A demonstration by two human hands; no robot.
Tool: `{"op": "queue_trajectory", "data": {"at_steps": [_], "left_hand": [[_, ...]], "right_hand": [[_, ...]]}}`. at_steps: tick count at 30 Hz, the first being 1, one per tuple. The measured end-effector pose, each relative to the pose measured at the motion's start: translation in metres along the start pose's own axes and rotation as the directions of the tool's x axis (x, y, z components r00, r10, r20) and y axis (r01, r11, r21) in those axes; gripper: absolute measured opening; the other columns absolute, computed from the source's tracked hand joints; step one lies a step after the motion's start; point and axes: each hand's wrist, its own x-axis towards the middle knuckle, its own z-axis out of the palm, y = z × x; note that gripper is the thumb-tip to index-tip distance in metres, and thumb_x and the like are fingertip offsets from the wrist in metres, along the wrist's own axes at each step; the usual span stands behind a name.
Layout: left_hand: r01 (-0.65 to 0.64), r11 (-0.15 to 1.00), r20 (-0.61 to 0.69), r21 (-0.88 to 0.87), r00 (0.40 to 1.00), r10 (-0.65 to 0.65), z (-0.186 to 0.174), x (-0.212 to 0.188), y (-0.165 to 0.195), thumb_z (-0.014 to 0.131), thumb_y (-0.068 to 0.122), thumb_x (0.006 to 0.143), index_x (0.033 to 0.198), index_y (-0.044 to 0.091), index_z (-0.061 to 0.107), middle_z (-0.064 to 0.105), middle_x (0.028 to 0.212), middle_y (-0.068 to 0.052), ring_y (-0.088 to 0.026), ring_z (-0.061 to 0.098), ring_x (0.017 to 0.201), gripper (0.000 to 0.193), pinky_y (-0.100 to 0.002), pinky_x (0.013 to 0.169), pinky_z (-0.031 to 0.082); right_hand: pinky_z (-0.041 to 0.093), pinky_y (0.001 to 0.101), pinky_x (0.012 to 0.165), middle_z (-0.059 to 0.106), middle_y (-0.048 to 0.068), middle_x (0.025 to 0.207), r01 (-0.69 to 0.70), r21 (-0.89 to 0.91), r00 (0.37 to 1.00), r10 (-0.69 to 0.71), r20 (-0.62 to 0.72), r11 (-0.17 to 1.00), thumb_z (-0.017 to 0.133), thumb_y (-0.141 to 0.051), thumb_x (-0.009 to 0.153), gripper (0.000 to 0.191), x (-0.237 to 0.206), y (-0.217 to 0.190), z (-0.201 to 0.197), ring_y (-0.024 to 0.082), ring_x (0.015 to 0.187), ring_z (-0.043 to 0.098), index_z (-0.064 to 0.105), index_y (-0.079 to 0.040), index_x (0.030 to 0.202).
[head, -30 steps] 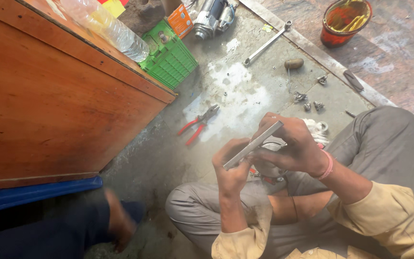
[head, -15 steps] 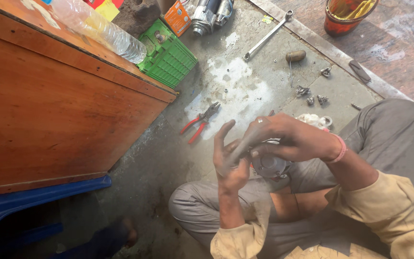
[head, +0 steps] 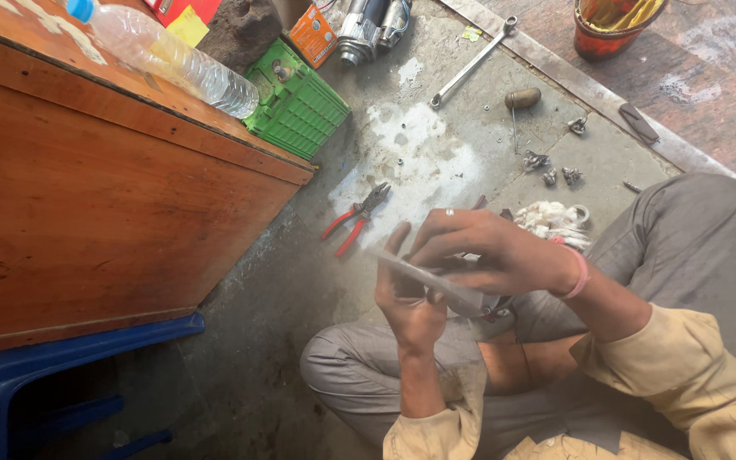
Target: The person sits on the workshop floor disassembling and servicing a starter motor. They wipe components with a white cloth, remove and fit the end cap by hand, tap parts with a hammer, and file or scrape a metal part with a flat file.
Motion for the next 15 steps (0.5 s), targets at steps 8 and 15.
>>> {"op": "queue_trajectory", "data": {"at_steps": [8,15], "left_hand": [[0.160,0.983,0.236,-0.086,0.962,-0.136,-0.011,0.019,0.011,0.075,0.027,0.096,0.163,-0.009,0.023,0.075,0.119,-0.022,-0.020,0.069,0.115,0.092,-0.028,0.101,0.053],[0.085,0.990,0.077,-0.113,0.994,-0.076,-0.001,0.001,0.003,0.083,0.010,0.086,0.154,-0.002,0.039,0.070,0.124,-0.016,-0.024,0.070,0.113,0.082,-0.036,0.094,0.060]], "right_hand": [[0.055,0.0365,0.080,0.073,0.004,0.099,-0.021,-0.009,0.999,0.021,0.043,1.000,0.074,-0.009,0.083,0.038,-0.007,0.010,-0.003,0.026,0.090,0.068,0.075,-0.012,0.121],[0.050,0.0347,0.065,0.067,0.002,0.080,-0.066,-0.137,0.987,0.045,-0.155,0.988,0.087,-0.018,0.072,0.026,-0.005,0.004,0.006,0.023,0.075,0.065,0.070,-0.011,0.090]]}}
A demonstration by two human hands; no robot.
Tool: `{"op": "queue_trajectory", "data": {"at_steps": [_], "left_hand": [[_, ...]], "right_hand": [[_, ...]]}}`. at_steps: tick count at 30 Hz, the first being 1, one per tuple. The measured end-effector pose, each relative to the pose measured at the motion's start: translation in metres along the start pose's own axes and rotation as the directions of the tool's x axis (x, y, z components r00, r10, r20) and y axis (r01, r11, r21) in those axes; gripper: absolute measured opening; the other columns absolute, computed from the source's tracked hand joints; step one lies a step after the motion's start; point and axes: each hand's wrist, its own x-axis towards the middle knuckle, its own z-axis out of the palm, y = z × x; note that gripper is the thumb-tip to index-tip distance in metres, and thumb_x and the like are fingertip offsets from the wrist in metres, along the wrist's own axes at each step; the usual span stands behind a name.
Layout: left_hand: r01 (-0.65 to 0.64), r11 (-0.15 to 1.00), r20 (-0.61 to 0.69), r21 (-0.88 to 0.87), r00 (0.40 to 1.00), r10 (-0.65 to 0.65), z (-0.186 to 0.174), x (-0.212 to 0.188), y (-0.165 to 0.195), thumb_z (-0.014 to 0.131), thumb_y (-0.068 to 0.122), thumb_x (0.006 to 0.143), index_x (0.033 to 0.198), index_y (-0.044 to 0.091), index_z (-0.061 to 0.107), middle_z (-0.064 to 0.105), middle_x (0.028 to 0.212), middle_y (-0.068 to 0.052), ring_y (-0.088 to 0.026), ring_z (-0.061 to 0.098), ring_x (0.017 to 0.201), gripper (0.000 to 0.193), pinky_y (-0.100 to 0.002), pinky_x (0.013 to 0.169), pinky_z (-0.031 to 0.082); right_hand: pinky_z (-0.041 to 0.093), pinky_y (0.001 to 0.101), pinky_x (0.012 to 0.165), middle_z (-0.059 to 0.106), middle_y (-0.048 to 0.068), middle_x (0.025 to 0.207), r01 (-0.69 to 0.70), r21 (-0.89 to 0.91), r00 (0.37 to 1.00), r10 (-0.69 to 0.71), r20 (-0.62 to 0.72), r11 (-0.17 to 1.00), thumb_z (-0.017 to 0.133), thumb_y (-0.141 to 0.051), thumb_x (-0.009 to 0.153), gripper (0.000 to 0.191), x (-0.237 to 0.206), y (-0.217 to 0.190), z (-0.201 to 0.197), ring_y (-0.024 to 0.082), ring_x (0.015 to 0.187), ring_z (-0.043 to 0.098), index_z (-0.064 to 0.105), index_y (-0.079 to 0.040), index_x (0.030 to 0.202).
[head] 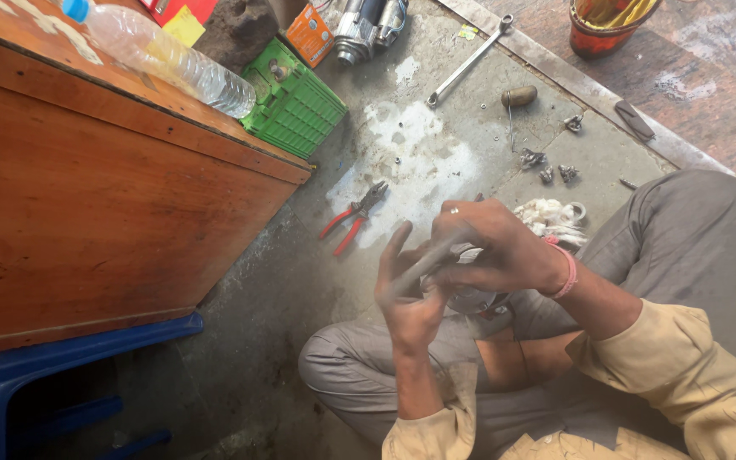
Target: The person sits on the workshop floor disassembling and servicing a starter motor. They wipe components with a white cloth, remove and fit the end cap by hand, tap parts with a hammer, and file or scrape a metal part with a flat file.
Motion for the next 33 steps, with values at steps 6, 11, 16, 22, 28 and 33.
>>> {"op": "queue_trajectory", "data": {"at_steps": [6,11,16,22,28,33], "left_hand": [[-0.044,0.999,-0.073,0.020,0.996,0.046,0.004,-0.007,-0.009,0.082,0.002,0.084,0.154,-0.003,0.046,0.071,0.125,-0.018,-0.023,0.074,0.110,0.079,-0.036,0.095,0.062],[-0.023,0.978,0.033,0.208,0.999,0.016,-0.013,0.002,-0.005,0.068,-0.002,0.087,0.154,0.003,0.045,0.068,0.132,-0.021,-0.017,0.074,0.102,0.071,-0.029,0.083,0.060],[-0.063,0.989,0.117,0.133,0.992,0.048,-0.014,0.003,-0.004,0.055,-0.007,0.098,0.163,-0.004,0.042,0.071,0.136,-0.022,-0.022,0.068,0.124,0.066,-0.033,0.109,0.054],[0.006,0.984,-0.078,0.178,0.997,0.008,0.002,-0.002,-0.003,0.073,-0.004,0.090,0.147,-0.009,0.051,0.074,0.111,-0.017,-0.022,0.076,0.103,0.061,-0.034,0.091,0.063],[-0.040,0.999,0.022,0.015,0.999,0.039,-0.006,0.005,0.001,0.069,0.003,0.094,0.156,-0.007,0.040,0.071,0.122,-0.015,-0.020,0.071,0.111,0.068,-0.032,0.097,0.057],[0.003,0.987,0.103,0.158,0.994,-0.020,-0.012,0.005,0.006,0.059,-0.002,0.093,0.152,-0.003,0.048,0.067,0.140,-0.018,-0.020,0.070,0.118,0.060,-0.031,0.102,0.056]], "right_hand": [[0.053,0.0353,0.073,0.064,0.004,0.096,-0.014,0.090,0.992,0.002,0.129,0.996,0.081,-0.016,0.078,0.033,0.004,-0.010,-0.009,0.024,0.085,0.066,0.065,-0.008,0.105],[0.053,0.0367,0.076,0.070,0.003,0.093,0.044,0.087,0.978,-0.061,0.199,0.995,0.078,-0.009,0.082,0.028,0.003,-0.007,-0.015,0.026,0.085,0.065,0.074,-0.009,0.110],[0.053,0.0358,0.071,0.070,0.002,0.084,0.047,-0.035,0.998,-0.045,0.041,0.998,0.082,-0.013,0.072,0.026,0.000,-0.002,-0.006,0.024,0.080,0.065,0.074,-0.011,0.097],[0.050,0.0378,0.073,0.065,0.006,0.087,-0.057,-0.107,0.996,0.064,0.064,0.993,0.092,-0.025,0.073,0.034,0.004,-0.011,-0.003,0.026,0.083,0.065,0.067,-0.010,0.091],[0.057,0.0382,0.081,0.074,0.007,0.109,0.033,0.164,0.983,-0.061,0.172,0.986,0.075,-0.009,0.086,0.039,0.005,-0.010,-0.017,0.028,0.096,0.072,0.069,-0.006,0.124],[0.053,0.0387,0.069,0.068,0.003,0.086,0.017,-0.085,0.997,-0.010,0.083,0.996,0.082,-0.011,0.076,0.029,0.001,-0.007,-0.005,0.027,0.081,0.068,0.073,-0.012,0.103]]}}
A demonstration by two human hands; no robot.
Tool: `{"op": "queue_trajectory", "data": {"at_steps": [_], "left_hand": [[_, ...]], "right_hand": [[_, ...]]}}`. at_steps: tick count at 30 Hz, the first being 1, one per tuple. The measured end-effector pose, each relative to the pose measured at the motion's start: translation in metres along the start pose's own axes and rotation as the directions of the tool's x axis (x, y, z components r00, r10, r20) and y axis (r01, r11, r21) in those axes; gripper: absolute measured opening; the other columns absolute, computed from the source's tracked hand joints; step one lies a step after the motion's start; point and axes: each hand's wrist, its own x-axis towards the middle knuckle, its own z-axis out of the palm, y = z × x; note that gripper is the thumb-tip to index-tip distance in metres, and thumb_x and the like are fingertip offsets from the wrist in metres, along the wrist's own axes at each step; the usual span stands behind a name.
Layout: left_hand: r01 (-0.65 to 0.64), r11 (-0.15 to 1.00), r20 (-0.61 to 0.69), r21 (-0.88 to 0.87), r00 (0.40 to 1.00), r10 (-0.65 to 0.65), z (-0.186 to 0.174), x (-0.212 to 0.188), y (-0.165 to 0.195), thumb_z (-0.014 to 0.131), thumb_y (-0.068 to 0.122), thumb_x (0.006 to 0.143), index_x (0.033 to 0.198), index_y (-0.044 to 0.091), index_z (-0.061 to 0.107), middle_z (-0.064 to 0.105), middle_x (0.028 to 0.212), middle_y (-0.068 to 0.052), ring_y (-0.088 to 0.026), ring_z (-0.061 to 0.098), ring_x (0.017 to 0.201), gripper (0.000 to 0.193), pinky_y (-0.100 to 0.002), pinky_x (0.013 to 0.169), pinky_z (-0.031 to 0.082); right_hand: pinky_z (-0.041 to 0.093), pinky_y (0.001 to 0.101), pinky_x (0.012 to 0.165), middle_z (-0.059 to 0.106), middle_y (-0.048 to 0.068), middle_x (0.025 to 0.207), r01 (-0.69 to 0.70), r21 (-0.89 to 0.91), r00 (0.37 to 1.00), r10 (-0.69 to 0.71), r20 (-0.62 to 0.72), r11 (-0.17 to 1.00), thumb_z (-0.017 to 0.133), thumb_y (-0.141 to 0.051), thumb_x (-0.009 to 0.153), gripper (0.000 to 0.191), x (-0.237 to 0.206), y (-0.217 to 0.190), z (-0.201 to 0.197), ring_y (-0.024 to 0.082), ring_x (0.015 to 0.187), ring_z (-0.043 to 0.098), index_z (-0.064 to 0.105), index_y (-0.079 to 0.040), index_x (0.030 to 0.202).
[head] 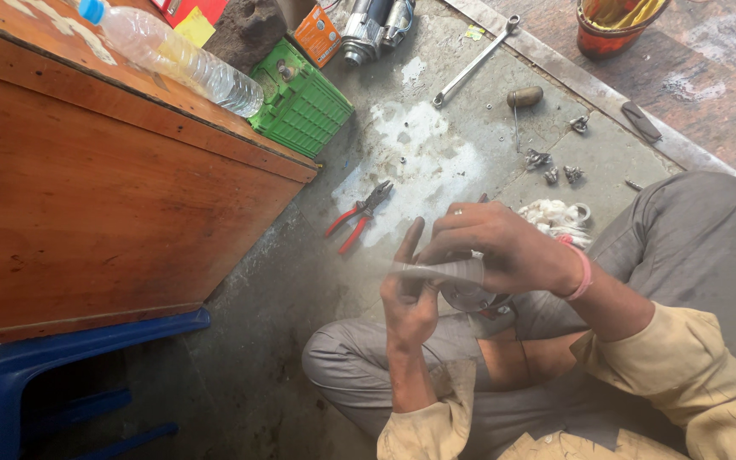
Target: The person sits on the workshop floor disassembling and servicing a starter motor. They wipe components with a white cloth, remove and fit the end cap by hand, tap parts with a hammer, and file or scrape a metal part with a flat file.
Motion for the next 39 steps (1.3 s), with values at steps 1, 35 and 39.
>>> {"op": "queue_trajectory", "data": {"at_steps": [1,35,39], "left_hand": [[0.033,0.990,0.016,-0.139,0.999,-0.031,0.001,-0.001,0.001,0.054,-0.004,0.092,0.158,-0.002,0.041,0.067,0.138,-0.018,-0.020,0.067,0.125,0.068,-0.031,0.108,0.053],[-0.017,0.981,-0.078,0.191,0.996,0.032,0.017,-0.004,0.052,0.074,-0.013,0.083,0.109,-0.007,0.072,0.078,0.092,-0.009,-0.014,0.077,0.081,0.027,-0.028,0.070,0.062],[0.106,0.984,-0.171,0.144,0.982,-0.080,0.030,-0.024,0.051,0.074,-0.011,0.082,0.105,-0.007,0.072,0.076,0.087,-0.009,-0.014,0.076,0.079,0.023,-0.029,0.067,0.064]], "right_hand": [[0.052,0.0393,0.068,0.067,0.003,0.083,0.002,-0.041,1.000,-0.002,-0.007,0.999,0.081,-0.010,0.074,0.029,0.000,-0.001,0.002,0.027,0.080,0.067,0.072,-0.012,0.101],[0.058,0.0331,0.069,0.074,0.006,0.093,-0.055,0.243,0.998,0.061,-0.018,0.969,0.072,-0.008,0.087,0.018,-0.006,-0.023,-0.020,0.024,0.080,0.077,0.072,-0.005,0.105],[0.055,0.0378,0.070,0.077,0.007,0.091,-0.112,0.182,0.974,0.072,0.213,0.977,0.076,-0.012,0.088,0.019,-0.013,-0.015,-0.018,0.028,0.078,0.074,0.077,-0.008,0.106]]}}
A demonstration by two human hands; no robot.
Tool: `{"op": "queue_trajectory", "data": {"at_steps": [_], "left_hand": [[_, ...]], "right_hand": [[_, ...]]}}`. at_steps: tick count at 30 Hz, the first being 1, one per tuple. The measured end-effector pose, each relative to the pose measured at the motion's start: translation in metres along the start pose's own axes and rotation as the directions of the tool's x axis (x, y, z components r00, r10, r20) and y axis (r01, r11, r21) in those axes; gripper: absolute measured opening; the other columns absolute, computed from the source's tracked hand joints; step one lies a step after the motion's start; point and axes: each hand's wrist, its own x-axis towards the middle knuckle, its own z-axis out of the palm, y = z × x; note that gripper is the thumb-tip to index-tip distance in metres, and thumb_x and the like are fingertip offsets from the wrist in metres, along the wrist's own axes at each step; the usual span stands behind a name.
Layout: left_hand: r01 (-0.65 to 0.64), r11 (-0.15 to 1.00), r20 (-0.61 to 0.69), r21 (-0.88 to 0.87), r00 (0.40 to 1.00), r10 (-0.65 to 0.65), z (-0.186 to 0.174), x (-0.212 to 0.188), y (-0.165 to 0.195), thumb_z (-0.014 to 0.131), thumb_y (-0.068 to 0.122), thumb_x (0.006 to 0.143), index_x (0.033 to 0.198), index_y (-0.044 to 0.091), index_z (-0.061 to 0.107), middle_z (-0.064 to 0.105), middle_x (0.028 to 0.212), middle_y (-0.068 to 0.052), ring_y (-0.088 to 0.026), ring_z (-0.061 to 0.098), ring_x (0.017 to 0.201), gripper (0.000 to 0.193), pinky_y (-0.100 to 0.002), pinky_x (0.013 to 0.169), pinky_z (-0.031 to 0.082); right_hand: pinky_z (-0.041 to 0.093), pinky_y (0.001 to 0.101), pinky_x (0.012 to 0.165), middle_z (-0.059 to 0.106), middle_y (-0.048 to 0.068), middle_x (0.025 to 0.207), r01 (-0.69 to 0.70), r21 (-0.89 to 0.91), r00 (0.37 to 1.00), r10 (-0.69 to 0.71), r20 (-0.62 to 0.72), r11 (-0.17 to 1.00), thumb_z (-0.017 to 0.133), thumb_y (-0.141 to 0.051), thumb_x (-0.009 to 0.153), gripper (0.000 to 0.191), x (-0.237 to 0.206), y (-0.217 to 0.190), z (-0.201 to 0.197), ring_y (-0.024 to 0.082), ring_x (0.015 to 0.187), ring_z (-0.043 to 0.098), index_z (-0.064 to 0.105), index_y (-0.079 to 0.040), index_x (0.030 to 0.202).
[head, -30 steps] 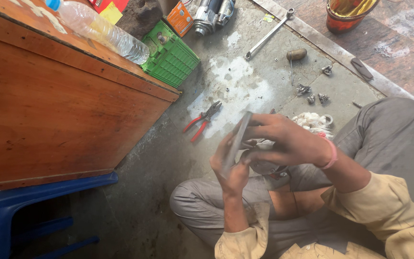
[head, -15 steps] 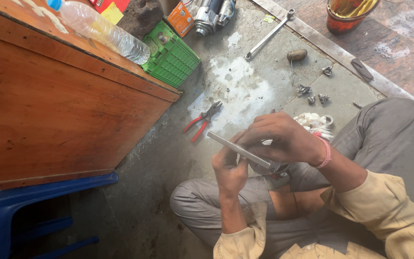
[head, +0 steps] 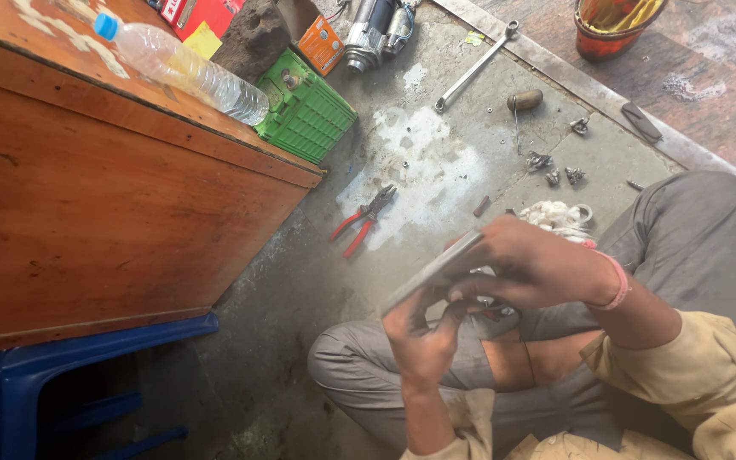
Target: The person sits on the workshop floor disassembling and servicing a starter motor. They wipe components with a white cloth, remove and fit the end cap by hand, tap parts with a hammer, and file or scrape a metal part with a flat file.
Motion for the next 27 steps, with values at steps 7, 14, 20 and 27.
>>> {"op": "queue_trajectory", "data": {"at_steps": [7,14,20,27], "left_hand": [[-0.034,0.999,-0.103,0.022,0.994,0.036,-0.005,-0.029,-0.035,0.082,-0.009,0.080,0.095,-0.007,0.074,0.077,0.086,-0.009,-0.015,0.075,0.081,0.017,-0.031,0.072,0.063],[-0.039,0.998,-0.380,-0.045,0.925,0.019,-0.033,-0.073,-0.075,0.078,0.004,0.083,0.106,-0.004,0.068,0.074,0.101,-0.009,-0.016,0.073,0.089,0.026,-0.032,0.080,0.062],[0.006,0.992,-0.637,0.125,0.767,0.075,-0.038,-0.099,-0.075,0.070,0.011,0.086,0.103,0.002,0.066,0.076,0.092,-0.006,-0.016,0.076,0.079,0.020,-0.029,0.073,0.063],[-0.002,0.982,-0.608,0.190,0.785,0.119,-0.009,-0.097,-0.044,0.072,0.008,0.085,0.106,0.001,0.066,0.075,0.093,-0.006,-0.015,0.075,0.081,0.023,-0.028,0.074,0.062]], "right_hand": [[0.057,0.0393,0.080,0.075,0.010,0.103,0.170,0.045,0.985,-0.169,-0.042,0.984,0.075,-0.015,0.091,0.023,-0.001,-0.002,0.008,0.029,0.095,0.072,0.071,-0.006,0.112],[0.054,0.0404,0.080,0.068,0.011,0.109,0.337,-0.178,0.938,-0.345,-0.014,0.924,0.060,-0.021,0.090,0.026,0.005,-0.053,0.048,0.030,0.099,0.069,0.063,-0.006,0.110],[0.056,0.0399,0.074,0.063,0.010,0.093,0.269,-0.744,0.928,-0.373,0.028,0.612,0.055,-0.024,0.087,0.023,-0.008,-0.067,0.098,0.023,0.081,0.064,0.060,-0.006,0.099],[0.053,0.0435,0.068,0.063,0.011,0.087,0.227,-0.242,0.970,-0.240,-0.024,0.943,0.067,-0.020,0.086,0.018,-0.007,-0.050,0.060,0.030,0.084,0.067,0.058,-0.005,0.087]]}}
